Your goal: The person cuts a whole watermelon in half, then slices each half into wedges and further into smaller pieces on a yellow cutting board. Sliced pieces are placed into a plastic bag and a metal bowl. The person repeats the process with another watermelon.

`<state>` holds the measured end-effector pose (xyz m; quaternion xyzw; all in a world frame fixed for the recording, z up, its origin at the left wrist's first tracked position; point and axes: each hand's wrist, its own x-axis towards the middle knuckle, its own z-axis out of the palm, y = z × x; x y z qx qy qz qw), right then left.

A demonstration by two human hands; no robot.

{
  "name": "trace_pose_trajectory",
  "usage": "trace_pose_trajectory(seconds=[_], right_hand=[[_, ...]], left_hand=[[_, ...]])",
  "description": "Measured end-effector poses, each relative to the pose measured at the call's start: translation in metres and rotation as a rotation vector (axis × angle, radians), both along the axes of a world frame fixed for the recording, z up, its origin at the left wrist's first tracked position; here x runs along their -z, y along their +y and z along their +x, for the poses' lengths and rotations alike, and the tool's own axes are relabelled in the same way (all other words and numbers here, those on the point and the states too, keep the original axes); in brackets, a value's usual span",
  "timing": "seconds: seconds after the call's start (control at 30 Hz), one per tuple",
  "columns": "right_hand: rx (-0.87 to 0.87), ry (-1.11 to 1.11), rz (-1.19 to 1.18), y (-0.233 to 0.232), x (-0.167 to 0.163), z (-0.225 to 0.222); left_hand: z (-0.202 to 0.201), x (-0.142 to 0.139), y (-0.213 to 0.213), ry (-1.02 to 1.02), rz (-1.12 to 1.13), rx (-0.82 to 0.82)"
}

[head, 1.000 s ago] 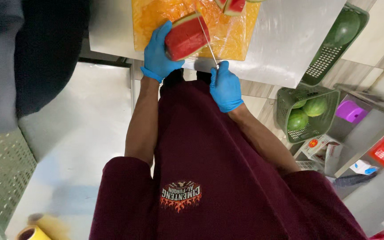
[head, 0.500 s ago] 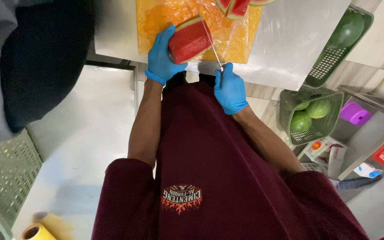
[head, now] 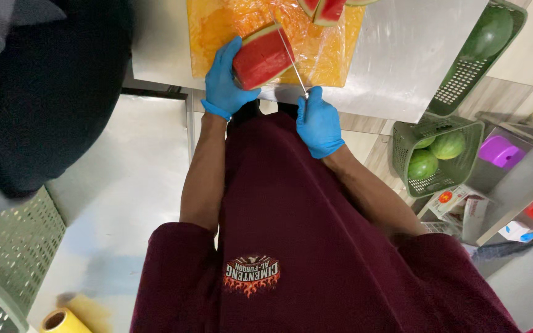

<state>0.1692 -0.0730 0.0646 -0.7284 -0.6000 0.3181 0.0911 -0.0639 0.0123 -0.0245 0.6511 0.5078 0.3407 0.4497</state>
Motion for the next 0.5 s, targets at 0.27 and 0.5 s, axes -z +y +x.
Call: trace_pose_trajectory(seconds=[0.27,0.5], right_hand=[[-0.012,0.042,0.064,0.0001,0.0042,-0.0003],[-0.023,0.024,0.021,0.0016,0.0065,0.0000]], left_hand=[[-0.0008,-0.0020,-0.0001,0.028,0.006,-0.006],[0.0002,-0.0027,0.0010,0.023,-0.020,-0.005]])
